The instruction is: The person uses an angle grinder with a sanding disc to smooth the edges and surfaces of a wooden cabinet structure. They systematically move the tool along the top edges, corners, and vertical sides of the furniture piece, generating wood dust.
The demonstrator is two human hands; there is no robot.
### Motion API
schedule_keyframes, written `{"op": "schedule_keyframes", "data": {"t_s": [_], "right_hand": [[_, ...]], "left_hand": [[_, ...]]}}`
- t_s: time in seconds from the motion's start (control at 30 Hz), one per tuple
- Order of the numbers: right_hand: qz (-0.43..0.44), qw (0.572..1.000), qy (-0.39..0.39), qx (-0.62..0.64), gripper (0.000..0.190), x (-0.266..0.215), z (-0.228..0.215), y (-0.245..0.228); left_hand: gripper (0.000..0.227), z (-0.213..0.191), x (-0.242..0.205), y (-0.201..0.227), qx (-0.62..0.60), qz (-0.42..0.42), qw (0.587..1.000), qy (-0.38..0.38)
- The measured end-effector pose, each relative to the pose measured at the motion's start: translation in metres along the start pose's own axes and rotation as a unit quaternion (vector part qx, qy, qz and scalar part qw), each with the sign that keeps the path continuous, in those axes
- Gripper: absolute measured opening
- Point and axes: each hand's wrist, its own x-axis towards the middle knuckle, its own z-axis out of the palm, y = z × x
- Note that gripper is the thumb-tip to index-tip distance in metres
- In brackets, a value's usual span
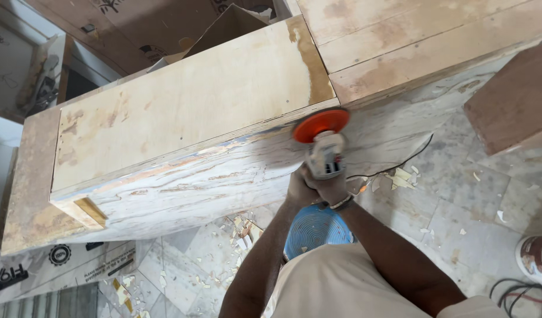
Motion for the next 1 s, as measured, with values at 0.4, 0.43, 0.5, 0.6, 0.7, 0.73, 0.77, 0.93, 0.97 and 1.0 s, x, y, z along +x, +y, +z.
{"op": "schedule_keyframes", "data": {"t_s": [0.4,0.43,0.5,0.6,0.7,0.73,0.77,0.93,0.97,1.0], "right_hand": [[0.020,0.986,0.045,0.158,0.055,-0.004,-0.001,0.012],[0.023,0.990,0.041,0.135,0.055,-0.006,0.001,0.010],[0.022,0.995,0.034,0.091,0.055,-0.001,0.004,0.005],[0.005,0.989,0.044,0.140,0.056,0.007,0.001,0.000],[0.054,0.952,0.100,0.284,0.055,0.013,-0.011,-0.007],[0.037,0.947,0.097,0.305,0.051,0.016,-0.017,-0.010],[0.020,0.941,0.092,0.325,0.048,0.019,-0.023,-0.012],[0.024,0.945,0.083,0.315,0.046,0.017,-0.023,-0.008],[0.037,0.957,0.064,0.282,0.048,0.014,-0.022,-0.006],[0.052,0.966,0.047,0.249,0.049,0.010,-0.021,-0.006]], "left_hand": [[0.080,-0.015,-0.003,0.028,0.063,-0.081,0.994,-0.050],[0.077,-0.016,-0.003,0.026,0.041,-0.079,0.994,-0.056],[0.074,-0.018,0.002,0.027,0.027,-0.054,0.997,-0.048],[0.077,-0.018,0.008,0.039,0.066,-0.055,0.995,-0.051],[0.078,-0.014,0.017,0.055,0.144,-0.082,0.983,-0.073],[0.078,-0.012,0.022,0.059,0.169,-0.093,0.978,-0.081],[0.077,-0.009,0.026,0.061,0.177,-0.085,0.977,-0.081],[0.077,-0.004,0.028,0.051,0.185,-0.072,0.975,-0.099],[0.076,-0.004,0.025,0.047,0.161,-0.083,0.979,-0.091],[0.076,-0.004,0.020,0.044,0.137,-0.094,0.982,-0.086]]}}
